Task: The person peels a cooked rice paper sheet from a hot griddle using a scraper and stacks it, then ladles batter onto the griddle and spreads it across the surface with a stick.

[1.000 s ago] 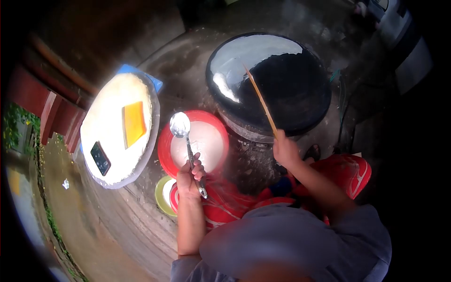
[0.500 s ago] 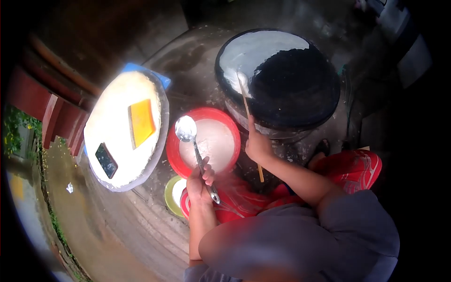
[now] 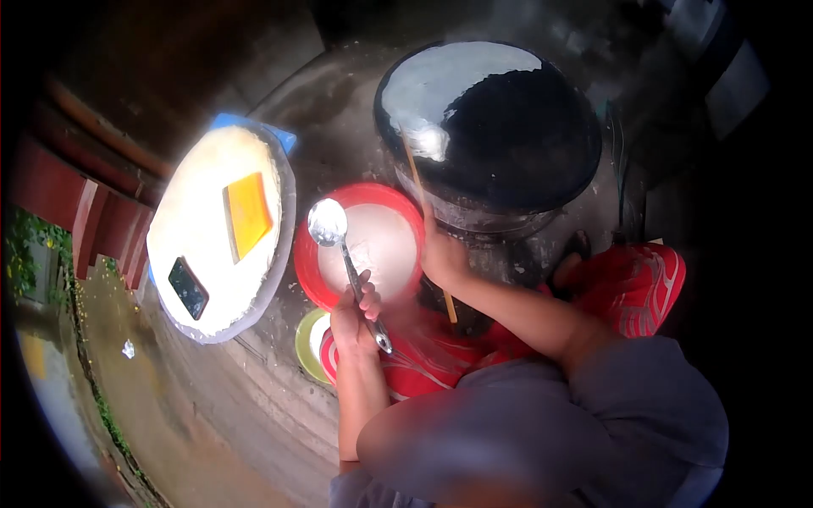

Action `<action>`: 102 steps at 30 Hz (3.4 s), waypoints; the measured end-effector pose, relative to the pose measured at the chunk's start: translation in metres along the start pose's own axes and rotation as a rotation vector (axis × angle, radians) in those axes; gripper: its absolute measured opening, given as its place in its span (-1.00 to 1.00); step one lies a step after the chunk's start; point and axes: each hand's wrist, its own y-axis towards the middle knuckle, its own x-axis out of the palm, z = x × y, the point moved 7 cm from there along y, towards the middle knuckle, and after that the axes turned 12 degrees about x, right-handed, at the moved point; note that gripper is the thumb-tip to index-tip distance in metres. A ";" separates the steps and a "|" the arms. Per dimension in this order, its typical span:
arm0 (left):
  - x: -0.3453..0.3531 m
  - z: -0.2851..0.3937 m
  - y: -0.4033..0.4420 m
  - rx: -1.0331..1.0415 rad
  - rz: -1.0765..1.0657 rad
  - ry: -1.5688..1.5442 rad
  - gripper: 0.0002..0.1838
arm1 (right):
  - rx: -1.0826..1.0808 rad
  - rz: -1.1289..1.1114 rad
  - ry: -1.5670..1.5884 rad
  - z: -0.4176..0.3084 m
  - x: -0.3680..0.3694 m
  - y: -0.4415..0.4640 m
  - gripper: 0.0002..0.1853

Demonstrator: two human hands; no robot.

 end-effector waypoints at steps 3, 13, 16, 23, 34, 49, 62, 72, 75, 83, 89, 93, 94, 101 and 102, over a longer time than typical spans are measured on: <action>0.000 -0.002 -0.002 -0.026 0.004 -0.011 -0.66 | 0.105 0.040 0.018 0.001 0.009 0.046 -0.23; -0.006 0.002 -0.001 -0.058 0.050 -0.007 -0.71 | -0.030 0.059 -0.031 0.020 0.005 0.014 -0.18; -0.009 0.001 -0.002 -0.076 0.081 0.014 -0.72 | 0.114 0.084 0.072 0.053 -0.020 0.006 -0.16; -0.003 -0.006 0.000 -0.119 0.096 0.012 -0.74 | 0.016 -0.035 -0.042 0.042 -0.012 -0.018 -0.16; -0.011 -0.007 0.009 -0.207 0.098 -0.014 -0.76 | -0.008 -0.045 -0.117 0.081 -0.022 -0.030 -0.16; -0.014 -0.006 0.017 -0.200 0.137 0.085 -0.75 | 0.044 0.198 -0.173 0.173 -0.089 -0.027 -0.17; -0.014 -0.009 0.023 -0.148 0.235 0.108 -0.76 | 0.039 0.322 -0.162 0.250 -0.129 0.005 -0.26; -0.009 -0.013 0.029 -0.142 0.294 0.068 -0.76 | 0.077 0.354 -0.078 0.292 -0.175 0.003 -0.37; -0.005 -0.017 0.030 -0.140 0.320 0.107 -0.77 | 0.094 0.448 -0.083 0.300 -0.200 0.020 -0.43; 0.004 -0.027 0.043 -0.127 0.333 0.088 -0.80 | -0.093 0.464 -0.048 0.334 -0.216 0.027 -0.35; 0.008 -0.030 0.051 -0.135 0.378 0.099 -0.84 | 0.245 0.274 0.376 0.352 -0.222 0.088 -0.53; 0.003 -0.026 0.055 -0.139 0.365 0.107 -0.86 | -0.184 0.208 0.178 0.337 -0.225 0.042 -0.50; 0.004 -0.027 0.056 -0.137 0.370 0.107 -0.86 | -0.388 0.261 -0.087 0.340 -0.228 0.031 -0.46; -0.003 -0.020 0.066 -0.071 0.434 0.103 -0.91 | -0.179 0.570 -0.159 0.368 -0.270 0.143 -0.39; -0.004 -0.020 0.069 -0.069 0.439 0.090 -0.91 | -0.050 0.420 0.092 0.364 -0.268 0.148 -0.42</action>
